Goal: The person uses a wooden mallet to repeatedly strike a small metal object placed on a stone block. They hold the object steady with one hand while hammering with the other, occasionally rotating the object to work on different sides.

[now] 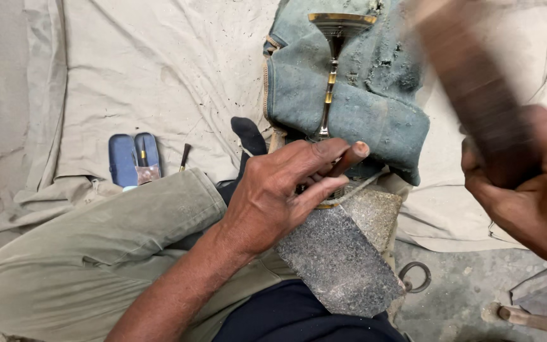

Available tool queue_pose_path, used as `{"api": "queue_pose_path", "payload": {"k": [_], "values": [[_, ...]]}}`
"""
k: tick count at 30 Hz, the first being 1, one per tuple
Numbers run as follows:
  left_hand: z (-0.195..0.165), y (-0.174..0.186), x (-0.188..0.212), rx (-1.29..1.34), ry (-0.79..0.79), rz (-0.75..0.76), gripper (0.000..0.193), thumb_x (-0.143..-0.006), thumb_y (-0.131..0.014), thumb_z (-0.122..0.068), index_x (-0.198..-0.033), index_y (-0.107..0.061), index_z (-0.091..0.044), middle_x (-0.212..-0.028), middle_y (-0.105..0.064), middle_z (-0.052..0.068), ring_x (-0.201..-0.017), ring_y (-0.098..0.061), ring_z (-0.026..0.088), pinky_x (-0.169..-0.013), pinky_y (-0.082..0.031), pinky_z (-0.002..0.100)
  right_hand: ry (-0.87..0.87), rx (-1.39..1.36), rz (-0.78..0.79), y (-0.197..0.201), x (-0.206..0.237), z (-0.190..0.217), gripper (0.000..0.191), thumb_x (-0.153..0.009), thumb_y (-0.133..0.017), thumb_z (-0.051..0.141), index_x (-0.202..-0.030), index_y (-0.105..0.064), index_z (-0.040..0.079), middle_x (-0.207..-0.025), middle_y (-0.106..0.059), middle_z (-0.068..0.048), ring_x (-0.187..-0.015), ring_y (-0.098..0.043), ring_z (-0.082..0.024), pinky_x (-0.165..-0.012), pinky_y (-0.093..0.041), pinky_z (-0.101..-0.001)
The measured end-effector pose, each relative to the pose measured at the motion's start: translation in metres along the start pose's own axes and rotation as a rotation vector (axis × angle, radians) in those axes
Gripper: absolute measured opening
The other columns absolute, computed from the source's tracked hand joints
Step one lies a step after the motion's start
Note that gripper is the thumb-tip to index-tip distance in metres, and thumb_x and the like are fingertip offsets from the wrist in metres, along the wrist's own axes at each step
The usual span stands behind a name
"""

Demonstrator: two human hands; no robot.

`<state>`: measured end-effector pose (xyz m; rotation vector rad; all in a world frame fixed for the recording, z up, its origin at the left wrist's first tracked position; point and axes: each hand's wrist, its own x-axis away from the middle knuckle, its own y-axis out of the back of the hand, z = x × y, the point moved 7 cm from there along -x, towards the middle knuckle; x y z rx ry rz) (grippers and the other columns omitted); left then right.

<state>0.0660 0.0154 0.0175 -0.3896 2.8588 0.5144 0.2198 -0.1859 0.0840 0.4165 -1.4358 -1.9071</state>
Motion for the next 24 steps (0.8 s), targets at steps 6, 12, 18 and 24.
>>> {"api": "queue_pose_path", "payload": {"k": [6, 12, 18, 24], "values": [[-0.023, -0.042, -0.009, -0.077, -0.009, 0.008, 0.051, -0.094, -0.082, -0.021, -0.14, -0.062, -0.012, -0.106, -0.075, 0.006, -0.087, -0.075, 0.016, -0.075, -0.064, 0.032, -0.043, -0.041, 0.032, 0.012, 0.032, -0.053, 0.039, -0.085, -0.07, -0.01, -0.123, -0.061, -0.001, -0.078, -0.061, -0.009, -0.062, -0.061, -0.015, -0.055, -0.049, -0.0296], [-0.021, -0.053, -0.01, -0.011, 0.021, 0.042, 0.052, -0.095, -0.081, -0.019, -0.142, -0.061, -0.014, -0.114, -0.076, 0.007, -0.091, -0.078, 0.015, -0.079, -0.068, 0.029, -0.088, -0.019, -0.008, 0.013, 0.036, -0.064, 0.036, -0.087, -0.073, -0.006, -0.12, -0.063, -0.002, -0.079, -0.06, -0.01, -0.062, -0.059, -0.016, -0.058, -0.048, -0.0314], [-0.025, -0.063, -0.015, -0.058, 0.012, 0.051, 0.052, -0.094, -0.081, -0.02, -0.142, -0.061, -0.014, -0.111, -0.076, 0.006, -0.09, -0.077, 0.016, -0.077, -0.067, 0.031, -0.073, -0.031, 0.008, 0.015, 0.039, -0.07, 0.034, -0.085, -0.074, -0.006, -0.118, -0.065, 0.0, -0.076, -0.06, -0.009, -0.062, -0.06, -0.015, -0.058, -0.048, -0.031], [-0.015, -0.054, -0.01, -0.034, 0.009, 0.071, 0.052, -0.094, -0.081, -0.019, -0.141, -0.061, -0.015, -0.11, -0.076, 0.006, -0.089, -0.078, 0.016, -0.077, -0.068, 0.031, -0.133, -0.059, 0.007, 0.007, 0.036, -0.063, 0.036, -0.088, -0.072, -0.007, -0.122, -0.063, -0.002, -0.078, -0.06, -0.011, -0.061, -0.06, -0.016, -0.056, -0.048, -0.0306]]}}
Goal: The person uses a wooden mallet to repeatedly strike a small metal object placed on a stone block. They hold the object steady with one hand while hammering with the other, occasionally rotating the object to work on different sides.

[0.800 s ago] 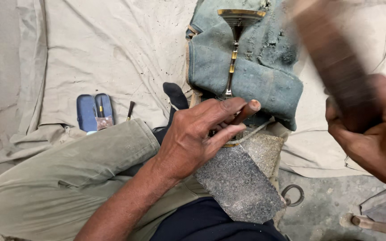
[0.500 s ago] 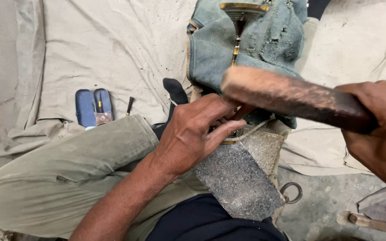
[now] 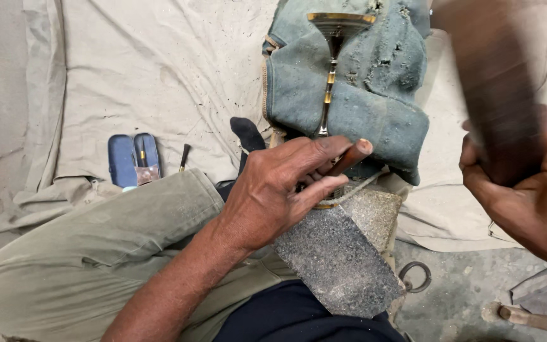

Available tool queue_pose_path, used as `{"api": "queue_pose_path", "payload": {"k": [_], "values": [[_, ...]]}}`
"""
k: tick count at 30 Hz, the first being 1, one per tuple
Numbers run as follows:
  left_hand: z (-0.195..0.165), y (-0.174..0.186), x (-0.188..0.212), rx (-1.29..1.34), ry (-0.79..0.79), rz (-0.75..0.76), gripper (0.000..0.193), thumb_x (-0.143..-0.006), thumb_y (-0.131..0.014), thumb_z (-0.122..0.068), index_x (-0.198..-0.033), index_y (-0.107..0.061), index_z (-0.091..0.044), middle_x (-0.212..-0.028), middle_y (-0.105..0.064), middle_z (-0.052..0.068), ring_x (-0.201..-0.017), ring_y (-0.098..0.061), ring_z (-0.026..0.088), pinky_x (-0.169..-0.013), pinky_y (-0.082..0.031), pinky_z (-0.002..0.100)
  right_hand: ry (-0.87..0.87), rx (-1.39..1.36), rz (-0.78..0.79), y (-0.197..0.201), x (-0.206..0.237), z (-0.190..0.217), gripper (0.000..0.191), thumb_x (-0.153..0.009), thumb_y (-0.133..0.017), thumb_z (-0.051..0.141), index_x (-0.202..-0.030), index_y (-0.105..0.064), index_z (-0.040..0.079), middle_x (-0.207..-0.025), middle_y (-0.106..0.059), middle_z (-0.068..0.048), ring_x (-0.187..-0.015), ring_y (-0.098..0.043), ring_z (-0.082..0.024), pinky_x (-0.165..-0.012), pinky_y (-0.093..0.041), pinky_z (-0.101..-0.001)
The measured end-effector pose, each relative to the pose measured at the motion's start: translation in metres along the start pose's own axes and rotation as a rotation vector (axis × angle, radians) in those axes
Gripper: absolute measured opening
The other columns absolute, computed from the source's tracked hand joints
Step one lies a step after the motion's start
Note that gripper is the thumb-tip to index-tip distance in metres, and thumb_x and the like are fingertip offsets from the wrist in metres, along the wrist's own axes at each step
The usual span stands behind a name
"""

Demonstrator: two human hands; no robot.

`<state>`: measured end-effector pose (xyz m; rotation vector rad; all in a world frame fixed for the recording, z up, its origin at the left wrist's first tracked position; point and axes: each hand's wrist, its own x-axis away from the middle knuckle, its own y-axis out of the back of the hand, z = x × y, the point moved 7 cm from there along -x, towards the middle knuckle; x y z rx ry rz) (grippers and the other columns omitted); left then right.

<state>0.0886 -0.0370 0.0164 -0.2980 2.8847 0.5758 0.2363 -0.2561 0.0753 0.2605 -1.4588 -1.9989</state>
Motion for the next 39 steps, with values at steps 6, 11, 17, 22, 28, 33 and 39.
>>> {"api": "queue_pose_path", "payload": {"k": [6, 11, 17, 22, 28, 33, 39], "values": [[0.003, 0.004, 0.004, -0.03, -0.019, -0.004, 0.053, -0.095, -0.081, -0.019, -0.143, -0.059, -0.015, -0.11, -0.076, 0.006, -0.091, -0.077, 0.017, -0.078, -0.067, 0.032, 0.063, 0.024, -0.018, -0.004, -0.002, 0.009, 0.035, -0.088, -0.072, -0.006, -0.122, -0.063, -0.002, -0.085, -0.062, -0.011, -0.067, -0.062, -0.015, -0.063, -0.049, -0.0287], [0.013, 0.012, 0.014, -0.005, 0.02, 0.018, 0.054, -0.093, -0.081, -0.021, -0.142, -0.06, -0.016, -0.108, -0.077, 0.005, -0.089, -0.078, 0.015, -0.077, -0.068, 0.031, 0.143, 0.068, -0.132, -0.01, 0.0, 0.021, 0.033, -0.086, -0.075, -0.008, -0.116, -0.063, -0.005, -0.088, -0.063, -0.015, -0.069, -0.06, -0.02, -0.063, -0.048, -0.031], [0.007, 0.003, 0.013, -0.054, -0.058, -0.016, 0.05, -0.095, -0.081, -0.022, -0.14, -0.06, -0.018, -0.116, -0.076, 0.006, -0.093, -0.078, 0.015, -0.081, -0.068, 0.031, 0.255, 0.241, 0.016, -0.012, 0.001, 0.028, 0.043, -0.075, -0.075, -0.008, -0.116, -0.066, -0.001, -0.086, -0.065, -0.012, -0.073, -0.065, -0.017, -0.067, -0.052, -0.0308], [0.015, 0.01, 0.02, -0.031, 0.015, 0.014, 0.05, -0.095, -0.08, -0.022, -0.141, -0.062, -0.016, -0.109, -0.076, 0.007, -0.085, -0.076, 0.015, -0.074, -0.067, 0.032, 0.158, 0.136, -0.053, -0.013, 0.003, 0.027, 0.03, -0.086, -0.074, -0.005, -0.115, -0.064, -0.003, -0.086, -0.066, -0.014, -0.076, -0.067, -0.023, -0.07, -0.053, -0.0333], [0.015, 0.011, 0.028, -0.029, -0.013, 0.007, 0.051, -0.094, -0.081, -0.023, -0.141, -0.061, -0.017, -0.11, -0.077, 0.006, -0.087, -0.076, 0.015, -0.076, -0.067, 0.033, 0.117, 0.014, -0.001, -0.015, 0.015, 0.016, 0.036, -0.077, -0.066, -0.004, -0.113, -0.065, -0.002, -0.092, -0.066, -0.013, -0.081, -0.066, -0.018, -0.072, -0.053, -0.0301], [0.008, 0.004, 0.03, -0.015, -0.03, -0.003, 0.052, -0.096, -0.08, -0.022, -0.143, -0.061, -0.016, -0.109, -0.076, 0.005, -0.091, -0.076, 0.016, -0.078, -0.067, 0.033, -0.032, 0.092, 0.0, -0.009, 0.03, -0.013, 0.027, -0.083, -0.07, -0.003, -0.111, -0.068, -0.003, -0.087, -0.066, -0.016, -0.076, -0.067, -0.021, -0.069, -0.053, -0.0322], [0.006, -0.012, 0.025, -0.018, -0.018, 0.026, 0.053, -0.093, -0.081, -0.023, -0.141, -0.061, -0.016, -0.109, -0.076, 0.006, -0.089, -0.077, 0.015, -0.078, -0.068, 0.031, -0.036, 0.065, -0.011, -0.008, 0.041, -0.029, 0.029, -0.085, -0.069, -0.002, -0.114, -0.067, -0.002, -0.09, -0.068, -0.015, -0.08, -0.069, -0.02, -0.073, -0.054, -0.0318]]}}
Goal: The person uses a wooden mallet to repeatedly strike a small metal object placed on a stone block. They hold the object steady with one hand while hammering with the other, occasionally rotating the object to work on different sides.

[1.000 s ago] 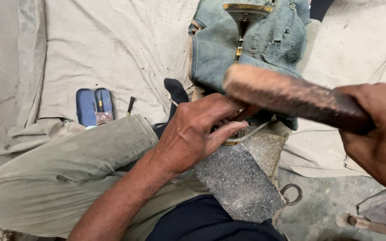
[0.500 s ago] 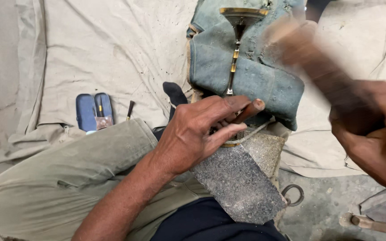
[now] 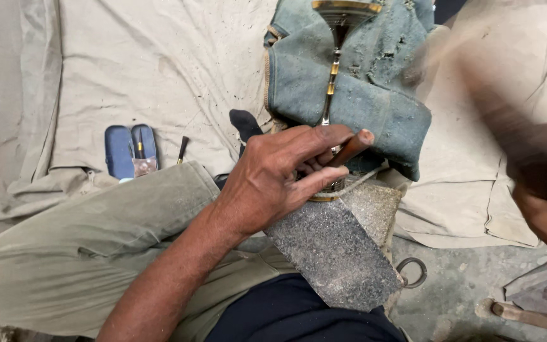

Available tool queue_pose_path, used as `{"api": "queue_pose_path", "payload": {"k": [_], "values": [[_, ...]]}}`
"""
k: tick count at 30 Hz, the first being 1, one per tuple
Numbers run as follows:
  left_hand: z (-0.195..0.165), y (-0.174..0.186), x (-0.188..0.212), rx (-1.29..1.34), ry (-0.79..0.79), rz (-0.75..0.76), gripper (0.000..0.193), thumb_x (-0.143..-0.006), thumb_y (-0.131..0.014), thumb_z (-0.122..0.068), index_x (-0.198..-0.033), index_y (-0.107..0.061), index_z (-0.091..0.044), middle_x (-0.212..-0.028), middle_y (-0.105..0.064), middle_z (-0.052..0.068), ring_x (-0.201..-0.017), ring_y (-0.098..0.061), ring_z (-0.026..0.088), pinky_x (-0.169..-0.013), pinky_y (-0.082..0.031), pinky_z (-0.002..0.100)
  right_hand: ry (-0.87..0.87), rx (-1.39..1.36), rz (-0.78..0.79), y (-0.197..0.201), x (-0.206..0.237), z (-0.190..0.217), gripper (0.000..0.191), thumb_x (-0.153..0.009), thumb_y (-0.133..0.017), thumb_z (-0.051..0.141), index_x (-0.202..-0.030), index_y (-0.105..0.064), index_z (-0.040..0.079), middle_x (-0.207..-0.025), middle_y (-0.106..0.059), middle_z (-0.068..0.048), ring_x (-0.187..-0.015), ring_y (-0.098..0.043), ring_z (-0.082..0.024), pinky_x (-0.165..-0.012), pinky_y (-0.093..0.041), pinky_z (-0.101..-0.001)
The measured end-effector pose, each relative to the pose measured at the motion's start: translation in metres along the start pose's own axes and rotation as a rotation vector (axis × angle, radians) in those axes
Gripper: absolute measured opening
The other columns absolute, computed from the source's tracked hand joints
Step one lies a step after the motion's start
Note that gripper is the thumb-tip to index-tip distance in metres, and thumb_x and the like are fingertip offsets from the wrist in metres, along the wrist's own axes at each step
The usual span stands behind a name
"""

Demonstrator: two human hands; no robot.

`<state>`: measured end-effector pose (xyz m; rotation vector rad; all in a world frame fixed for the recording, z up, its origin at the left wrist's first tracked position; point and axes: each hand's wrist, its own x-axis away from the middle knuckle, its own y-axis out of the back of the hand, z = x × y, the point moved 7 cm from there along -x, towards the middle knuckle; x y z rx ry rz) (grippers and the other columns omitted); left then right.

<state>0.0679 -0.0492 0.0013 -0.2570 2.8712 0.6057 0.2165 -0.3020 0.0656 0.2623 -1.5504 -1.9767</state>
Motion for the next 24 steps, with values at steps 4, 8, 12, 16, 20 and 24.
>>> {"api": "queue_pose_path", "payload": {"k": [4, 8, 12, 16, 20, 24], "values": [[-0.001, -0.008, -0.003, 0.009, -0.02, 0.017, 0.053, -0.094, -0.081, -0.023, -0.143, -0.06, -0.016, -0.108, -0.076, 0.006, -0.09, -0.077, 0.015, -0.079, -0.069, 0.031, -0.029, 0.003, -0.001, 0.004, 0.003, -0.01, 0.03, -0.085, -0.069, -0.001, -0.116, -0.066, -0.001, -0.092, -0.069, -0.014, -0.083, -0.07, -0.02, -0.076, -0.055, -0.0316], [0.008, 0.0, -0.003, -0.054, -0.009, 0.039, 0.052, -0.094, -0.083, -0.024, -0.14, -0.061, -0.016, -0.11, -0.076, 0.007, -0.09, -0.076, 0.016, -0.076, -0.067, 0.032, -0.083, -0.015, 0.041, -0.007, -0.001, -0.019, 0.032, -0.086, -0.068, 0.0, -0.118, -0.066, 0.0, -0.094, -0.07, -0.013, -0.085, -0.072, -0.019, -0.078, -0.056, -0.0313], [0.011, 0.005, 0.001, 0.012, -0.011, 0.016, 0.05, -0.093, -0.082, -0.024, -0.139, -0.062, -0.015, -0.11, -0.076, 0.007, -0.09, -0.077, 0.015, -0.077, -0.069, 0.031, -0.214, -0.233, -0.042, -0.012, 0.002, -0.029, 0.033, -0.087, -0.067, 0.001, -0.12, -0.065, 0.001, -0.097, -0.071, -0.013, -0.088, -0.073, -0.019, -0.081, -0.057, -0.0311], [0.009, 0.004, 0.004, 0.041, -0.019, 0.026, 0.05, -0.094, -0.08, -0.023, -0.141, -0.063, -0.016, -0.11, -0.077, 0.006, -0.09, -0.078, 0.015, -0.077, -0.069, 0.03, -0.503, -0.637, -0.141, -0.018, 0.01, -0.048, 0.034, -0.088, -0.067, 0.002, -0.122, -0.064, 0.002, -0.099, -0.072, -0.012, -0.091, -0.074, -0.018, -0.083, -0.059, -0.0308], [0.009, 0.004, 0.004, -0.024, -0.012, 0.038, 0.05, -0.094, -0.082, -0.025, -0.139, -0.062, -0.017, -0.107, -0.077, 0.005, -0.089, -0.078, 0.014, -0.075, -0.068, 0.03, -0.394, -0.417, -0.131, -0.012, -0.001, -0.036, 0.035, -0.089, -0.066, 0.003, -0.124, -0.063, 0.002, -0.101, -0.073, -0.012, -0.093, -0.075, -0.018, -0.086, -0.06, -0.0306], [0.012, 0.002, 0.004, 0.03, 0.0, 0.021, 0.048, -0.092, -0.081, -0.025, -0.137, -0.064, -0.017, -0.105, -0.077, 0.005, -0.087, -0.077, 0.014, -0.074, -0.069, 0.029, -0.802, -1.111, -0.226, -0.027, 0.006, -0.037, 0.035, -0.09, -0.065, 0.005, -0.125, -0.063, 0.004, -0.102, -0.074, -0.01, -0.094, -0.077, -0.016, -0.087, -0.061, -0.0299]]}}
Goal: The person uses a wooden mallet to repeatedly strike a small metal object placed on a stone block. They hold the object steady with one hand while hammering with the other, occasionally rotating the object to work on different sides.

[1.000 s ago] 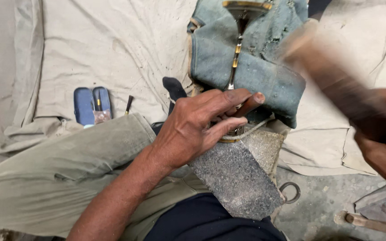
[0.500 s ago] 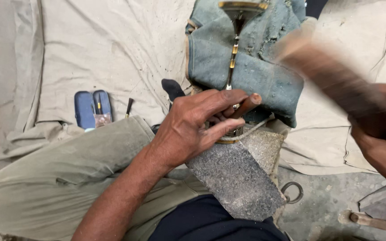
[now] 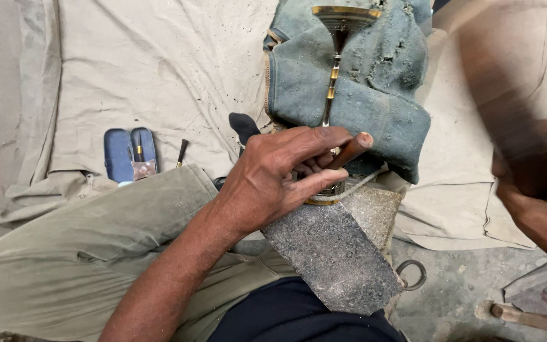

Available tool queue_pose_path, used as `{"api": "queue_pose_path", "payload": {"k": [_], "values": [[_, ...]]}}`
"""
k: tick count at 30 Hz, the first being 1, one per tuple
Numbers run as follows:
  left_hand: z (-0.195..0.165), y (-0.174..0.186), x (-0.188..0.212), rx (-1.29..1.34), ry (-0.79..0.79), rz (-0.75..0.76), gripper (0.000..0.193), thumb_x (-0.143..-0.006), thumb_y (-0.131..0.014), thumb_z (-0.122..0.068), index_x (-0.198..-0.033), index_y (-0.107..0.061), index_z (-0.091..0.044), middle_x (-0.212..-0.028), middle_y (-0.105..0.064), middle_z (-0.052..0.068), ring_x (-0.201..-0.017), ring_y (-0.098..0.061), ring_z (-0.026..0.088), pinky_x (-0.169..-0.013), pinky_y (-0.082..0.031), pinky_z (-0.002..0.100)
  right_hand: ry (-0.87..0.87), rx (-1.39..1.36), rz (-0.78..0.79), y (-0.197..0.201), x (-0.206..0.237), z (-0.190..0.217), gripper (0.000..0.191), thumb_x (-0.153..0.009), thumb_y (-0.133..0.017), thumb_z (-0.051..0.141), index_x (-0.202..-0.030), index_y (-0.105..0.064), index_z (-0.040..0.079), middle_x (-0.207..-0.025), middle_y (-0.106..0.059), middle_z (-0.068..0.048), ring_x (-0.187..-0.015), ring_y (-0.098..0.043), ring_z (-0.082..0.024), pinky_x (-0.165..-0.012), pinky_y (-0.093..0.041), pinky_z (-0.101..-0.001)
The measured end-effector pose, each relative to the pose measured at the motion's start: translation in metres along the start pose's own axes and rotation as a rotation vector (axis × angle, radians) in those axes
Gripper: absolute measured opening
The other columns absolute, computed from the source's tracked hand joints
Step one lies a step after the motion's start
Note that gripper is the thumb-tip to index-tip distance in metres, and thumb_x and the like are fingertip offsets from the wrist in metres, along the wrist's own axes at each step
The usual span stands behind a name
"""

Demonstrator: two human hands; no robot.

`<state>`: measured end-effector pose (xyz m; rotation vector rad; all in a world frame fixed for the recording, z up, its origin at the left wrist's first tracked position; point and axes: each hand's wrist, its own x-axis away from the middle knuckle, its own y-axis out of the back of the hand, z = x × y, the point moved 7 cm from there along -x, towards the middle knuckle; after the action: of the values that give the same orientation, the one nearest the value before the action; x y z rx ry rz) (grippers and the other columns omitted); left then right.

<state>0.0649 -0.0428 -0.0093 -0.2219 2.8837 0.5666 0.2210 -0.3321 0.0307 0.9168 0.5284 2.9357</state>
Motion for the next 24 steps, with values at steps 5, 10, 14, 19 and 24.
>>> {"api": "queue_pose_path", "payload": {"k": [5, 10, 14, 19, 24], "values": [[0.006, -0.004, 0.006, 0.02, 0.012, 0.007, 0.05, -0.093, -0.08, -0.024, -0.139, -0.064, -0.016, -0.101, -0.076, 0.005, -0.086, -0.076, 0.014, -0.074, -0.068, 0.03, -0.456, -0.935, -0.331, -0.018, 0.028, -0.029, 0.03, -0.096, -0.056, 0.005, -0.123, -0.066, -0.002, -0.099, -0.078, -0.014, -0.091, -0.081, -0.022, -0.083, -0.064, -0.0343], [0.01, -0.01, 0.009, -0.002, -0.027, 0.018, 0.048, -0.093, -0.08, -0.025, -0.137, -0.064, -0.018, -0.103, -0.076, 0.004, -0.088, -0.077, 0.013, -0.077, -0.069, 0.029, -0.026, -0.064, -0.143, -0.018, 0.02, -0.003, 0.032, -0.096, -0.056, 0.011, -0.126, -0.066, 0.002, -0.098, -0.076, -0.013, -0.092, -0.078, -0.02, -0.083, -0.062, -0.0324], [0.015, -0.016, 0.013, -0.011, 0.005, 0.047, 0.046, -0.094, -0.081, -0.026, -0.137, -0.064, -0.019, -0.104, -0.076, 0.002, -0.088, -0.077, 0.011, -0.077, -0.069, 0.028, 0.314, 0.693, -0.014, -0.023, 0.022, 0.011, 0.036, -0.097, -0.055, 0.013, -0.13, -0.065, 0.004, -0.095, -0.074, -0.015, -0.091, -0.073, -0.022, -0.085, -0.061, -0.0365], [0.023, -0.014, 0.018, -0.012, -0.002, 0.03, 0.049, -0.093, -0.081, -0.024, -0.138, -0.064, -0.017, -0.104, -0.076, 0.004, -0.087, -0.076, 0.013, -0.075, -0.067, 0.029, 0.421, 0.593, -0.01, -0.006, 0.004, -0.007, 0.04, -0.096, -0.058, 0.014, -0.133, -0.063, -0.001, -0.096, -0.072, -0.016, -0.09, -0.073, -0.02, -0.08, -0.058, -0.0335], [0.03, -0.015, 0.024, 0.038, -0.051, 0.027, 0.048, -0.094, -0.081, -0.024, -0.139, -0.063, -0.017, -0.109, -0.076, 0.004, -0.09, -0.077, 0.013, -0.08, -0.068, 0.029, 0.8, 1.361, 0.223, -0.019, 0.011, -0.026, 0.039, -0.095, -0.062, 0.014, -0.132, -0.063, 0.001, -0.091, -0.065, -0.015, -0.084, -0.065, -0.017, -0.076, -0.054, -0.0318]]}}
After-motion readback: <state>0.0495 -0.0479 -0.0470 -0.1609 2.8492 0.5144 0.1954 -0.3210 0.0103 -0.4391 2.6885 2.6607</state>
